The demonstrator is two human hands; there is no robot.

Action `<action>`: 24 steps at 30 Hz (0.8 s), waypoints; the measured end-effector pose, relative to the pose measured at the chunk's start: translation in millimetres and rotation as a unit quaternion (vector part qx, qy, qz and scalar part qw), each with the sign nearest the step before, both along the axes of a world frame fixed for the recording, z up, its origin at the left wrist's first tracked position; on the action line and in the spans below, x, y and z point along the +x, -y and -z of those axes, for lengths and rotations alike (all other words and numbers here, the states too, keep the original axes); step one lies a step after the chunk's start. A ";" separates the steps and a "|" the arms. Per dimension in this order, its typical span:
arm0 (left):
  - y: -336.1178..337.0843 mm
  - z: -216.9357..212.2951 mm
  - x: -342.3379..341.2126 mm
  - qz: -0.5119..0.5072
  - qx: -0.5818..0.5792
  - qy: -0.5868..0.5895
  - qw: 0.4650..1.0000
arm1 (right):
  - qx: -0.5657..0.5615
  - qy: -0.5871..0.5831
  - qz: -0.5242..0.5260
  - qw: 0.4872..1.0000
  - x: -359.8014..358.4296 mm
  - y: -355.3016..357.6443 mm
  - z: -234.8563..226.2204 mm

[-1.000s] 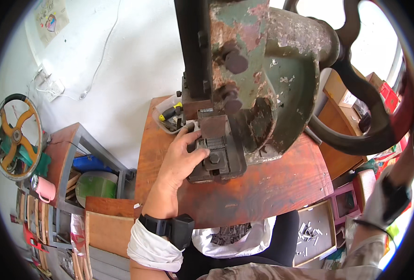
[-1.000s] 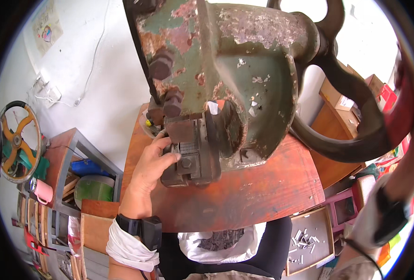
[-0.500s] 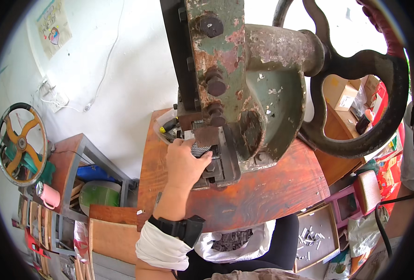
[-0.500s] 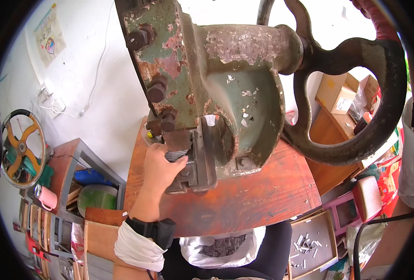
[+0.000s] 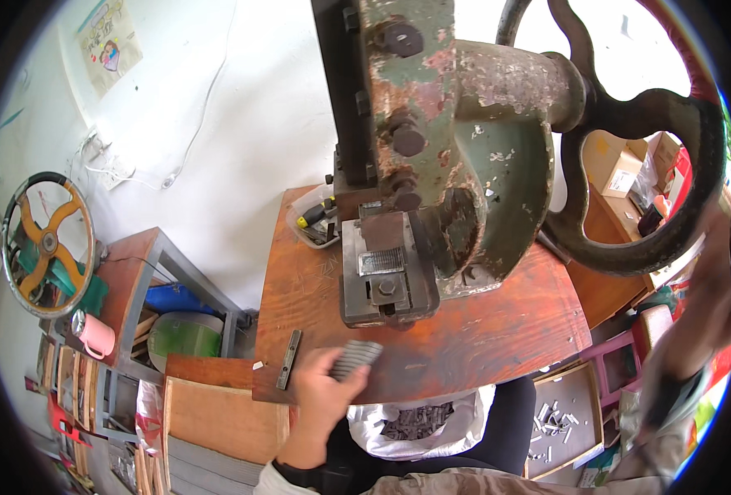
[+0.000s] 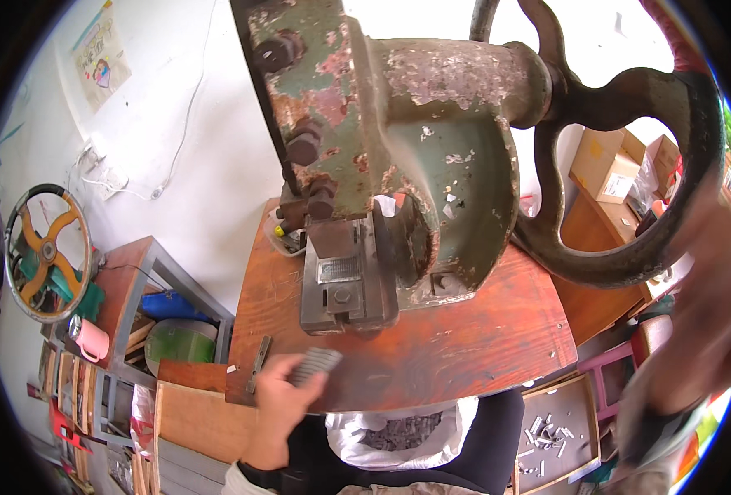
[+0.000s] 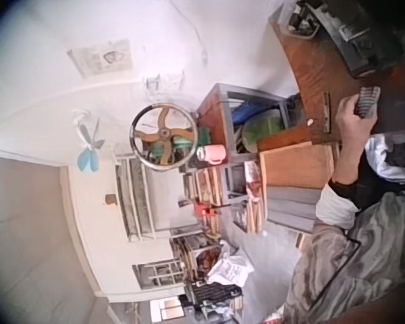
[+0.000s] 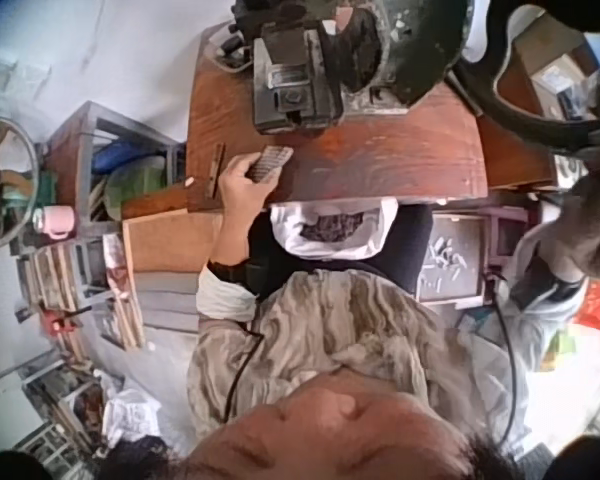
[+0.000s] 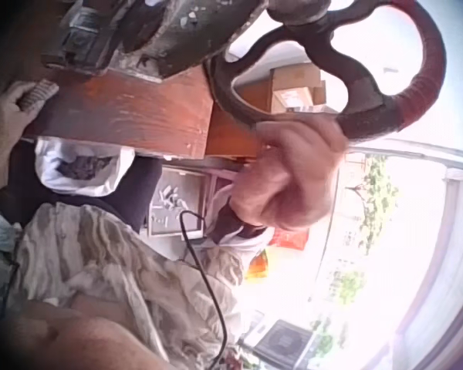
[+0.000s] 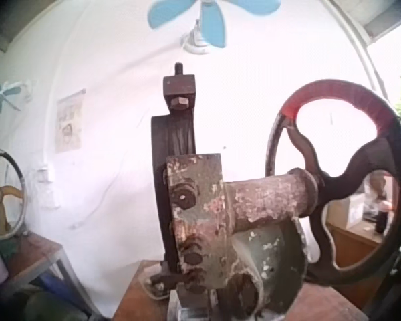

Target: The person picks up a stack of metal strips from a wooden tray, places them into a manual press, and rotates a large wheel to cut them. They then remove the cut pieces and place them into a white bag before repeating the process.

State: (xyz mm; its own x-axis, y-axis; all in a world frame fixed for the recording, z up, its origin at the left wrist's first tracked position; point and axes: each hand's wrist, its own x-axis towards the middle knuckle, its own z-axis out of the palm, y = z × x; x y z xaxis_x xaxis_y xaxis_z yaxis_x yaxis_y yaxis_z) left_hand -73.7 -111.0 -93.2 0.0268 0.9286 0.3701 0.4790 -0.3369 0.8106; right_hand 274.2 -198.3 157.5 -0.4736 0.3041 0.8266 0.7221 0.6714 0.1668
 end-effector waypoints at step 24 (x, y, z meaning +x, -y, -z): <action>11.9 -13.7 40.6 0.099 0.056 -0.229 0.967 | -0.389 -0.071 -0.057 0.917 -95.0 -81.6 245.1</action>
